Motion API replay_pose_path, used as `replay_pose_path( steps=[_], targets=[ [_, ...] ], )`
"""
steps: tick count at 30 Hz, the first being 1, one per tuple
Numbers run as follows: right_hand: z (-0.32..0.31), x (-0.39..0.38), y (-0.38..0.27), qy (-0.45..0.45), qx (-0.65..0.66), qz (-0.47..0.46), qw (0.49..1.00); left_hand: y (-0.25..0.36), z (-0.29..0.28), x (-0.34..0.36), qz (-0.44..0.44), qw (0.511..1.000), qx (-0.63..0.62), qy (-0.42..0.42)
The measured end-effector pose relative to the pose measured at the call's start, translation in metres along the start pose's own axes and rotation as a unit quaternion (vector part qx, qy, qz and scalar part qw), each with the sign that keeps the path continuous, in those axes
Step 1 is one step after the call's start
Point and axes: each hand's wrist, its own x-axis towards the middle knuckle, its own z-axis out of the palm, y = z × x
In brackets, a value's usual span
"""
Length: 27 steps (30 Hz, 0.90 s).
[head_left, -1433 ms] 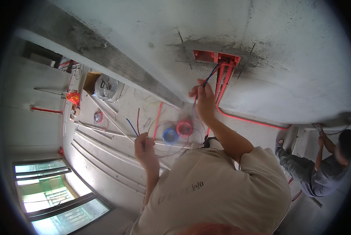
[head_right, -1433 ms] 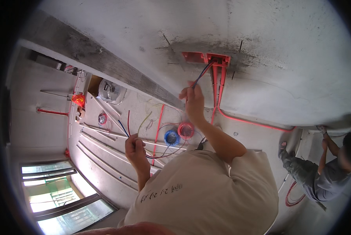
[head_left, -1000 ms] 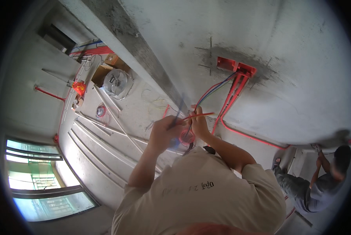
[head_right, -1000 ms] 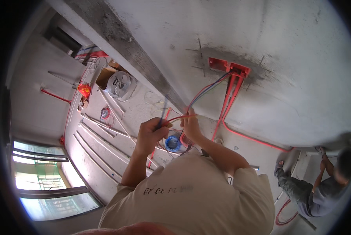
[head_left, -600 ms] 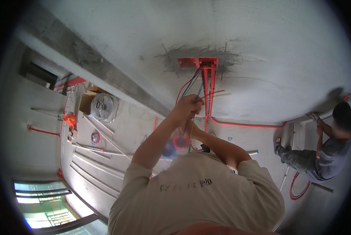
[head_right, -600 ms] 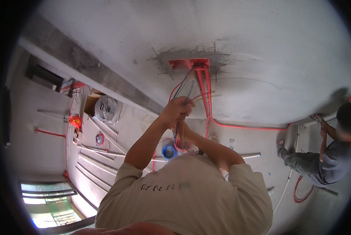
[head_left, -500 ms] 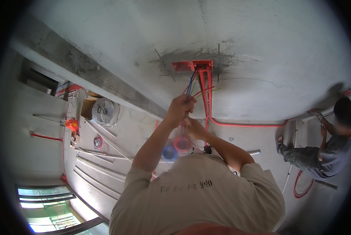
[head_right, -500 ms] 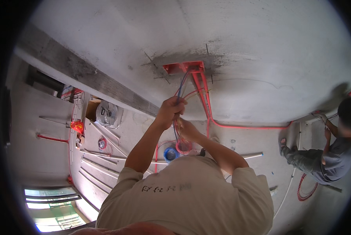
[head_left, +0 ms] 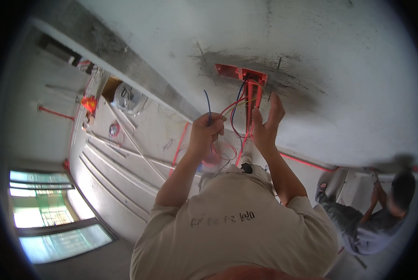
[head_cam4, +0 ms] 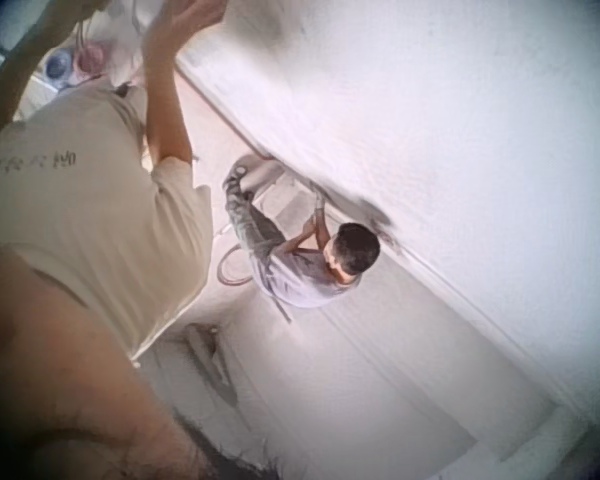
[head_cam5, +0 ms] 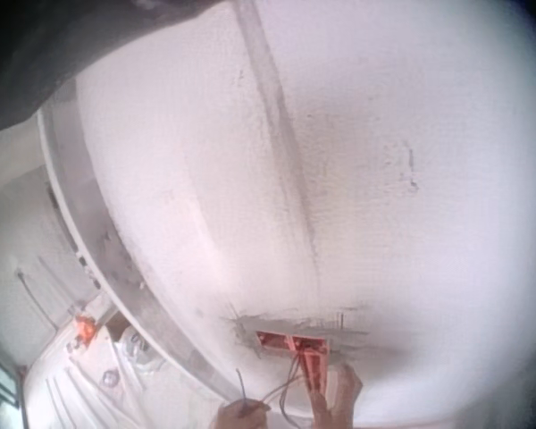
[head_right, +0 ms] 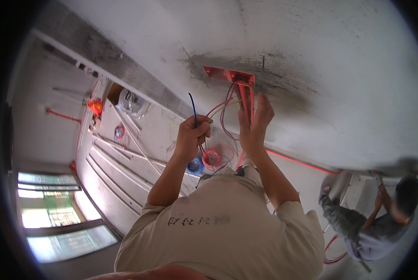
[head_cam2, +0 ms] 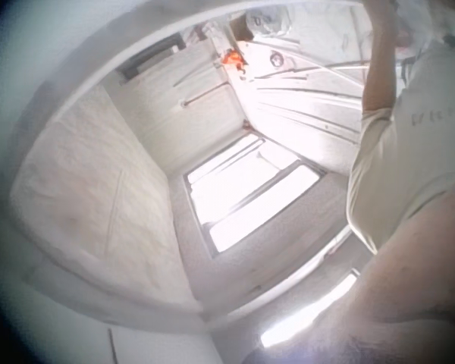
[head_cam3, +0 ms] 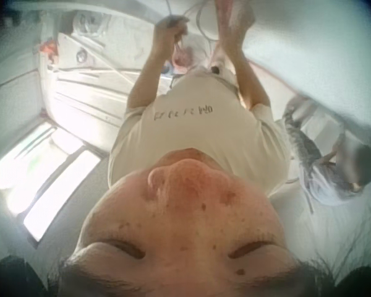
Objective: The person works on electrical wiring at a ceiling junction box, stripping wire ends, twisting conductors together, and wrapping connections with electrical tape. They repeatedly pull, align, and secure multiple colored wires into the red junction box while another worker is visible nearby.
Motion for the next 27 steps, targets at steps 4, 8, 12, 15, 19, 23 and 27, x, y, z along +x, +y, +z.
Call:
replay_pose_path(
  steps=[4,8,12,15,19,23,27],
  targets=[
    [-0.019,0.024,-0.011,-0.11,0.224,0.073,0.966,-0.007,0.005,-0.014,-0.001,1.0,0.0,0.002],
    [-0.012,0.022,-0.006,-0.199,0.43,0.247,0.845,-0.001,0.012,-0.036,-0.011,1.0,0.0,0.029],
    [-0.006,0.022,-0.012,-0.19,0.462,0.252,0.829,-0.007,0.009,-0.048,0.041,0.993,0.017,0.105],
    [-0.008,0.027,-0.024,-0.198,0.456,0.252,0.83,0.002,-0.001,-0.059,0.018,0.972,0.09,0.217],
    [-0.014,0.028,-0.011,-0.183,0.459,0.246,0.834,0.014,-0.035,-0.081,0.1,0.902,0.134,0.398],
    [-0.013,0.031,0.006,-0.162,0.452,0.259,0.838,0.017,-0.101,-0.117,0.124,0.796,0.218,0.55],
    [-0.018,0.055,0.042,-0.133,0.521,0.206,0.817,0.058,-0.127,-0.155,0.225,0.716,0.112,0.651]
  ],
)
